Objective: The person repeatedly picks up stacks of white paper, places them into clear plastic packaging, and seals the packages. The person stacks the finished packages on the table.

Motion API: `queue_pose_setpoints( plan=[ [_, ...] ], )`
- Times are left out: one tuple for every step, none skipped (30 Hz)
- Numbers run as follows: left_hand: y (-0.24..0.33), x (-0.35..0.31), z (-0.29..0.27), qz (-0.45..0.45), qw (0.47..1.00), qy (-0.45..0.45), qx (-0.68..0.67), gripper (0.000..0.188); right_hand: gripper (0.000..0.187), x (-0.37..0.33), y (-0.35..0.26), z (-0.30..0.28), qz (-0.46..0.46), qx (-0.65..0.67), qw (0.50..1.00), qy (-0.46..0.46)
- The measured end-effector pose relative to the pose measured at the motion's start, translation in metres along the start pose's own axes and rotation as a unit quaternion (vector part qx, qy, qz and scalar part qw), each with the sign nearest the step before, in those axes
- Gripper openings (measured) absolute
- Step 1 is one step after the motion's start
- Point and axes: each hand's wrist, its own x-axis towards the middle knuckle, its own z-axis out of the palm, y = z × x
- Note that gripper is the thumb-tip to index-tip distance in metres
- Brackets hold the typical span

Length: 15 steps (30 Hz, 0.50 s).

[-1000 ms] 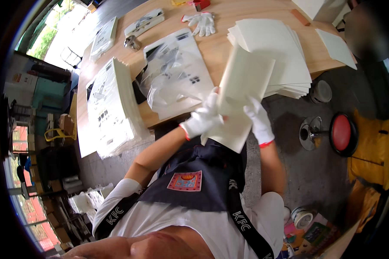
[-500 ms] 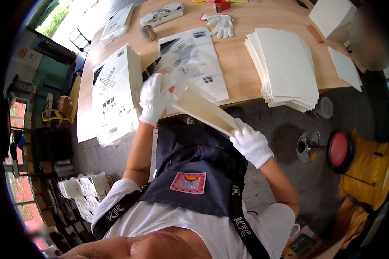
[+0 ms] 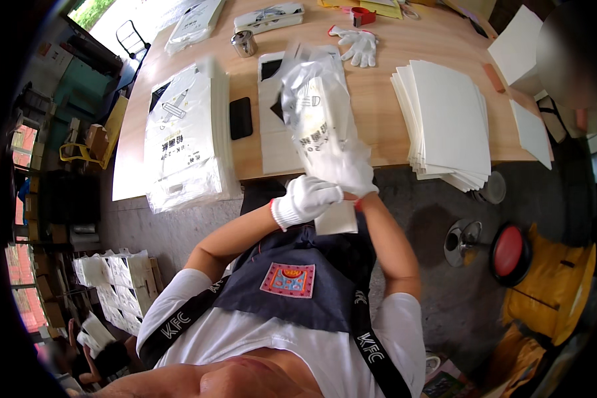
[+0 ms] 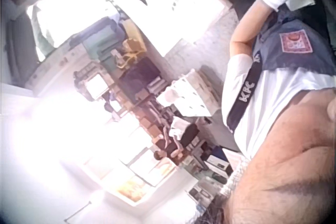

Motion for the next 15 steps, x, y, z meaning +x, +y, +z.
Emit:
queue_pose_setpoints(
  plan=[
    [0.002,0.001,0.013,-0.026,0.992,0.013,-0.124,0.020,0.028,0.004,-0.011,0.007,-0.013,-0.045,0.999,0.004],
    [0.019,0.016,0.014,0.016,0.994,0.017,-0.109,0.020,0.030,0.006,-0.019,0.010,-0.021,-0.082,0.996,0.017],
    [0.035,0.025,0.012,0.050,0.995,0.023,-0.088,0.021,0.031,0.015,-0.023,0.018,-0.037,-0.110,0.993,0.019],
    [0.035,0.024,0.020,0.076,0.997,0.012,-0.017,0.023,0.033,0.023,-0.024,0.026,-0.045,-0.137,0.989,0.024],
    [0.033,0.026,0.019,0.018,0.999,0.011,-0.027,0.023,0.035,0.018,-0.026,0.025,-0.049,-0.162,0.985,0.041],
    [0.025,0.024,0.016,-0.047,0.999,0.009,-0.026,0.022,0.037,0.008,-0.022,0.030,-0.048,-0.185,0.980,0.052],
    [0.013,0.020,0.015,-0.112,0.993,0.008,-0.026,0.022,0.039,0.006,-0.010,0.038,-0.052,-0.205,0.975,0.062],
    [-0.012,0.006,0.023,-0.143,0.986,0.090,0.014,0.018,0.041,-0.010,0.005,0.050,-0.036,-0.218,0.974,0.058],
    [-0.022,-0.001,0.016,-0.175,0.979,0.104,-0.024,0.017,0.043,-0.032,0.021,0.061,-0.009,-0.224,0.973,0.046],
    [-0.027,-0.018,0.009,-0.216,0.972,0.095,-0.007,0.015,0.037,-0.054,-0.077,0.039,0.010,-0.358,0.933,-0.023],
    [-0.027,-0.024,0.008,-0.235,0.969,0.073,-0.003,0.013,0.032,-0.073,-0.069,0.042,-0.165,-0.293,0.932,0.134],
    [-0.025,-0.035,0.010,-0.225,0.972,0.063,0.004,0.014,0.033,-0.088,-0.070,0.040,-0.165,-0.307,0.921,0.172],
    [-0.023,-0.047,0.014,-0.216,0.975,0.054,0.010,0.016,0.034,-0.097,-0.070,0.037,-0.165,-0.321,0.909,0.210],
    [-0.020,-0.059,0.020,-0.184,0.982,0.047,-0.022,0.019,0.035,-0.100,-0.068,0.033,-0.121,-0.373,0.889,0.235],
    [-0.018,-0.072,0.022,-0.164,0.985,0.004,-0.052,0.024,0.036,-0.097,-0.064,0.028,-0.078,-0.423,0.864,0.260]
  ],
)
